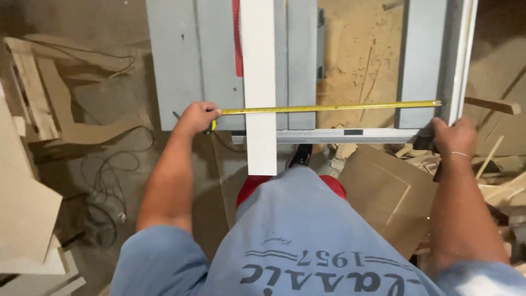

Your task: Measuring wood panels and checking their alignment on a table saw using a tape measure and a square.

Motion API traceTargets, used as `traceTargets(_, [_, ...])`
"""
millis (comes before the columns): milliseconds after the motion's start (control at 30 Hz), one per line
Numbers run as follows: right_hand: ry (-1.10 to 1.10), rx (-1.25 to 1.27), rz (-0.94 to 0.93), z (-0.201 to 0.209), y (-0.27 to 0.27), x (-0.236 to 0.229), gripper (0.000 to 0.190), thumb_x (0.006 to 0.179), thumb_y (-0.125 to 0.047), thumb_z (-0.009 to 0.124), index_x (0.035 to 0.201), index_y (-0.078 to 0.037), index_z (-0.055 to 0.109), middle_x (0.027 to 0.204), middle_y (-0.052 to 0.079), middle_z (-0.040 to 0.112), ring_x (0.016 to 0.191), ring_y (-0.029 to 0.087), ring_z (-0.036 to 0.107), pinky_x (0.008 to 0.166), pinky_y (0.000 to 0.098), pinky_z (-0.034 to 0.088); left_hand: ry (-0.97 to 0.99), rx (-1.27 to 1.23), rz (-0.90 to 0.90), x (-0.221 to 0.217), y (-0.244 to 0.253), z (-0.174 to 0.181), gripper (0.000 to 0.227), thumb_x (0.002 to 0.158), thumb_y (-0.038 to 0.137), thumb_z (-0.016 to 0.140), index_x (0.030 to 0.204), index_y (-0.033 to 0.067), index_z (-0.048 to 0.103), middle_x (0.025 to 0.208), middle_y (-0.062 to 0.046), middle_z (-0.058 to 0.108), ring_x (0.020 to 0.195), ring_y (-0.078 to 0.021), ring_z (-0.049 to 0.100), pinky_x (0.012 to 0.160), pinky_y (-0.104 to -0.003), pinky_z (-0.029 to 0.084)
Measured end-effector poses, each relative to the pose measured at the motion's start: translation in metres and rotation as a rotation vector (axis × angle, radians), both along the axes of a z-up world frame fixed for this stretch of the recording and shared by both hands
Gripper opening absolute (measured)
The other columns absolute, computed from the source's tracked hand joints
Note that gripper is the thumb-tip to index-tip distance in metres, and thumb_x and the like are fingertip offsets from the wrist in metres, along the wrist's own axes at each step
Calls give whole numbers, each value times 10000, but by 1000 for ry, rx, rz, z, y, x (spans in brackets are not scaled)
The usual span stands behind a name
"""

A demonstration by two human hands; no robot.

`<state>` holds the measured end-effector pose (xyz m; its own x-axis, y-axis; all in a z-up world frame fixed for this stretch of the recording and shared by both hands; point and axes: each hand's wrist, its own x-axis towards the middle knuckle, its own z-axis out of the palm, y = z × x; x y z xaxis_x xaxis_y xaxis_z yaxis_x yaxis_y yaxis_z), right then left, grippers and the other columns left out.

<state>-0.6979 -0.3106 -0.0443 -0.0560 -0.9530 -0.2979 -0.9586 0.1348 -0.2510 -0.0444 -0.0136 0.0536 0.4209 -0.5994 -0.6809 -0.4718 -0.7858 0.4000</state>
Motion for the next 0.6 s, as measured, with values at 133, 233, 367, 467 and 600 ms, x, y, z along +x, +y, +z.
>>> traceTargets(133, [44, -45, 14, -8, -2, -13, 510, 1004, -466, 782, 1196, 3, 718, 1058, 278, 736, 903, 518, 682, 711, 588, 529, 25, 127, 69, -12, -13, 22, 277, 966, 397, 647, 1113, 213, 791, 873, -4, 675, 762, -183, 571, 661, -340, 437])
traceTargets(233, [-47, -81, 17, -3, -2, -11, 427, 967, -384, 784, 1169, -8, 751, 1017, 216, 755, 852, 429, 716, 682, 545, 558, 7, 109, 10, -10, -12, 25, 258, 977, 401, 629, 1061, 211, 781, 802, -22, 638, 726, -195, 548, 631, -364, 403])
traceTargets(367, [35, -76, 71, -12, -7, -19, 471, 980, -428, 798, 1195, -13, 742, 999, 238, 754, 813, 449, 722, 629, 564, 565, -32, 118, -21, -5, -15, 20, 223, 968, 430, 626, 998, 267, 776, 788, 7, 646, 731, -196, 573, 648, -368, 421])
traceTargets(467, [47, -154, 108, -12, -5, -22, 402, 972, -400, 824, 1116, -37, 730, 948, 166, 764, 744, 340, 731, 565, 511, 568, -21, 151, -7, -6, -18, 32, 208, 992, 411, 629, 1002, 265, 777, 733, 33, 607, 671, -158, 517, 605, -352, 394])
traceTargets(600, [-18, -127, 143, -35, -23, -42, 427, 1016, -367, 843, 1219, -31, 675, 1052, 145, 748, 847, 314, 716, 646, 480, 541, 9, 101, -26, 2, -17, 29, 213, 1000, 390, 622, 936, 255, 773, 669, 47, 568, 626, -149, 477, 571, -350, 361])
